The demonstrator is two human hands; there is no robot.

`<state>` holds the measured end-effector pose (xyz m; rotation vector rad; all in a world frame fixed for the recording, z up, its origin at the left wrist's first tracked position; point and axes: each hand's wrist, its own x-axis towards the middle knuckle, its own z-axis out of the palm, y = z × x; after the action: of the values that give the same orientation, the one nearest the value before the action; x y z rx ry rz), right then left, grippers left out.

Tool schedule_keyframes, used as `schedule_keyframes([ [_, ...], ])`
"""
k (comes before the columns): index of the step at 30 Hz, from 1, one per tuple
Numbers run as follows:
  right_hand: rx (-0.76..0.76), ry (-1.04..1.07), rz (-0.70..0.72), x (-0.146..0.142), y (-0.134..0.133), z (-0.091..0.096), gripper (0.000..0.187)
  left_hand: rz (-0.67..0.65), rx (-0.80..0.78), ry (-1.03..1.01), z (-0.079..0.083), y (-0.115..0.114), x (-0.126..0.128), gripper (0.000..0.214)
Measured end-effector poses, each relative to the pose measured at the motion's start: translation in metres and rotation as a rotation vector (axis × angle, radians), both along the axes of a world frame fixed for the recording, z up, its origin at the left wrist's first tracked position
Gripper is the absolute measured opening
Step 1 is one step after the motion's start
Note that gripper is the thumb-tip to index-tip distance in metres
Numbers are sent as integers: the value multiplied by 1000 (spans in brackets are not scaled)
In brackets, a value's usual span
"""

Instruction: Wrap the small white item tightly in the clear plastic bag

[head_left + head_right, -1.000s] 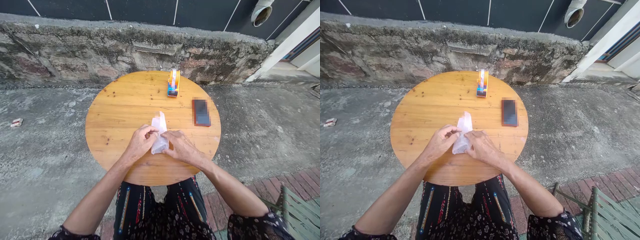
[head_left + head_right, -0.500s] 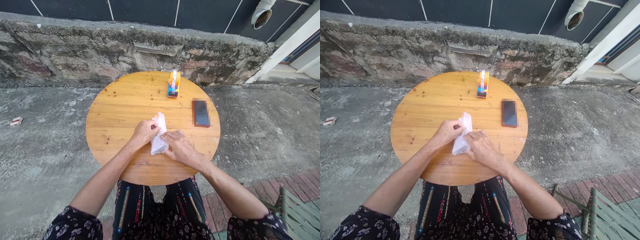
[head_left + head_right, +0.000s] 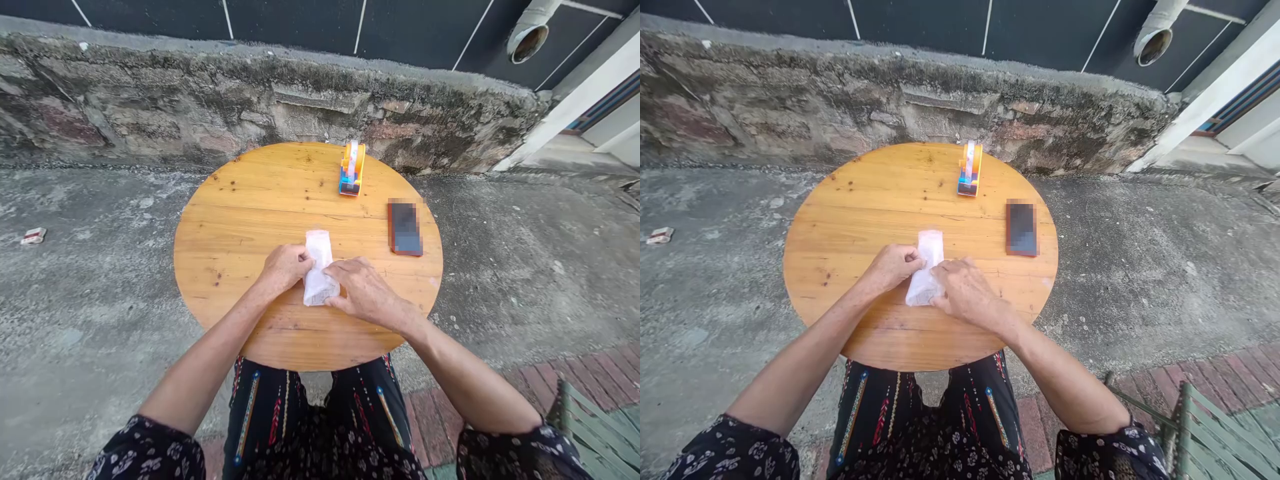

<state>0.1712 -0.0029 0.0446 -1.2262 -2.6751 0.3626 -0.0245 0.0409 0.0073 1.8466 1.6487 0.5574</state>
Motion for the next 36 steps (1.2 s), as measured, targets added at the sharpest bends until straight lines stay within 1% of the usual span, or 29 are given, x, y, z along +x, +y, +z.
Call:
schedule_keyframes([
  [5, -171, -27, 19, -1, 17, 13, 28, -2, -31, 13, 0, 4, 0, 17],
  [8, -247, -14, 21, -2, 26, 19, 25, 9, -18, -11, 3, 2, -5, 16],
  [11, -307, -11, 11, -3, 32, 23, 23, -5, 72, -99, 9, -11, -13, 17],
  [13, -336, -14, 13, -3, 35, 24, 22, -66, 185, -150, 14, -26, -20, 19],
  [15, -356, -13, 28, -3, 37, 23, 21, -172, 288, -204, 17, -42, -25, 23],
  [17, -356, -2, 52, -3, 40, 22, 22, -273, 387, -229, 19, -54, -28, 29],
  [20, -332, 19, 82, -1, 43, 20, 24, -328, 474, -213, 19, -64, -25, 38],
  [26, -355, 29, 141, 0, 49, 21, 23, -411, 525, -76, 12, -60, -16, 53],
  [30, -347, 12, 156, 1, 47, 20, 24, -449, 546, 4, 11, -55, -15, 42],
  [33, -298, 2, 135, 2, 42, 19, 25, -457, 535, 14, 12, -53, -16, 36],
  [36, -238, 5, 135, 3, 38, 18, 27, -441, 522, 10, 14, -52, -16, 34],
])
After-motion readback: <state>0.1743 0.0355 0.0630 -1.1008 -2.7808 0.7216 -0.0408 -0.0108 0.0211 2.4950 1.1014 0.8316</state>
